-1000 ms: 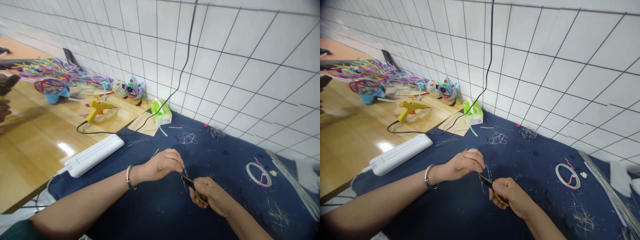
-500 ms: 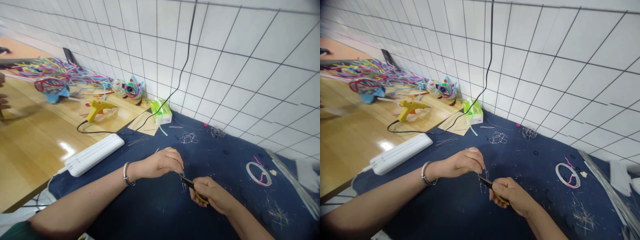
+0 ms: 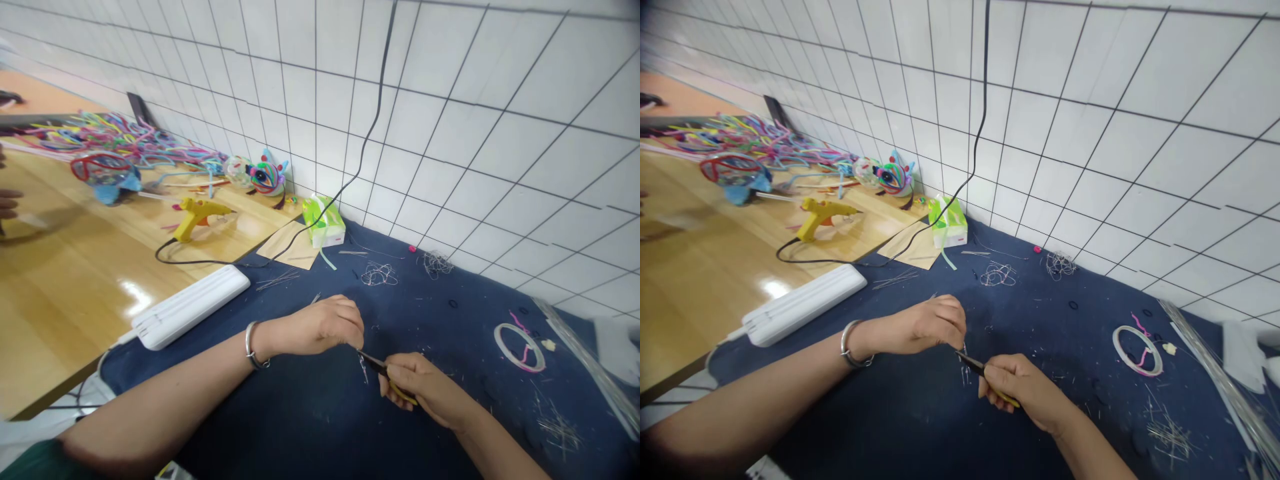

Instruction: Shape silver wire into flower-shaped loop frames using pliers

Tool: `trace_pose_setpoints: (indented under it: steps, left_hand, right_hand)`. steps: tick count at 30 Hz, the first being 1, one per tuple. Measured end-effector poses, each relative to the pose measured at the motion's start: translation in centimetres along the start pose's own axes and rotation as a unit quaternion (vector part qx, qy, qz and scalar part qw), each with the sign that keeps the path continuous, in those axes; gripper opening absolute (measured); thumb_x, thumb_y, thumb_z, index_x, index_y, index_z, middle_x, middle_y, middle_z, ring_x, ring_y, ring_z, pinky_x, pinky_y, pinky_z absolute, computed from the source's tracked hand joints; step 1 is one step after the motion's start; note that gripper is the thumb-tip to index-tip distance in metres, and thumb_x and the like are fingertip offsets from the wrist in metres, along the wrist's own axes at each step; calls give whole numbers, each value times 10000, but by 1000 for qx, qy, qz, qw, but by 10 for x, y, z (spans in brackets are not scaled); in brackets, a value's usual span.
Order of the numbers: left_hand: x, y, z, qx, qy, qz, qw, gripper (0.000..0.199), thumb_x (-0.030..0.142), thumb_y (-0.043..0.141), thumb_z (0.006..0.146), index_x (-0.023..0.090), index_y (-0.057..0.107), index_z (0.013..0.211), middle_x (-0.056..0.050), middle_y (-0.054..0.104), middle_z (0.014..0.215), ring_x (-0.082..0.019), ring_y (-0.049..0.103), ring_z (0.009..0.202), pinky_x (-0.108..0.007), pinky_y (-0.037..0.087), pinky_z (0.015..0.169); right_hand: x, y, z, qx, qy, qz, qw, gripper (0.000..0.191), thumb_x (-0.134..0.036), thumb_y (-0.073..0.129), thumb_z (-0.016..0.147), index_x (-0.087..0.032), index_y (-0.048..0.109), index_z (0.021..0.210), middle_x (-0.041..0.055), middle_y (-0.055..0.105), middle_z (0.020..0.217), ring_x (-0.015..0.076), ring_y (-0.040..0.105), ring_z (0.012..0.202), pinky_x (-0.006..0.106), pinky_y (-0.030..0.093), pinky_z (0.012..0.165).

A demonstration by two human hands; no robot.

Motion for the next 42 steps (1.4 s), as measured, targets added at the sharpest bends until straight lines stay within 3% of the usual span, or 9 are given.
trace_pose_setpoints:
  steps: [14,18,20,24,32,36,42]
  left_hand:
    - [5,-5,1,-37,-22,32,999,159,109,427,855,200,550,900,-31,593,867,-145,508,850,-299,371,820]
    - [3,-5,-1,-1,-48,32,998,134,152,416,872,177,548,881,-33,586,799,-138,509,789,-279,389,777]
    - [0,-4,-2,30,-69,42,996,137,134,419,856,169,551,854,-31,582,777,-135,507,768,-268,394,745]
    - [-4,0,-3,74,-103,65,990,143,75,440,785,161,553,800,-16,574,743,-123,505,723,-247,391,692]
    - [-7,8,-4,101,-160,95,977,139,62,434,729,160,532,741,8,550,674,-103,498,647,-216,382,636]
    - [-7,13,-4,99,-169,99,976,129,65,428,705,162,513,717,16,532,637,-99,493,610,-210,381,615]
    - [-8,19,-2,97,-171,91,976,150,52,412,703,163,511,721,18,544,633,-103,514,609,-209,388,612]
  right_hand:
    - [-7,-5,-1,22,16,-99,995,390,-483,446,844,-130,583,751,-21,465,589,57,404,504,179,297,463]
    - [-17,-5,-1,73,-22,-231,970,346,-447,399,875,-167,590,806,0,513,689,99,477,620,219,365,553]
    - [-24,-7,-3,152,-78,-341,924,308,-413,392,885,-178,583,829,15,529,751,127,492,698,260,388,636]
    - [-32,-5,-11,301,-203,-523,771,225,-341,445,864,-157,562,918,65,533,848,183,472,814,332,384,742]
    - [-36,11,-15,351,-211,-733,544,233,-322,514,825,-161,592,974,97,550,868,231,460,836,369,374,732]
    - [-35,14,-17,363,-223,-761,489,235,-320,533,820,-164,593,985,100,559,873,241,467,858,368,373,735]
    - [-34,15,-16,347,-224,-780,470,228,-314,523,832,-162,589,987,100,555,854,229,471,824,356,360,704]
Point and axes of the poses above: each hand's wrist, its own z-axis towards the middle knuckle, its own y-axis out of the palm, x = y × z, the point moved 3 cm from there along z, towards the middle knuckle
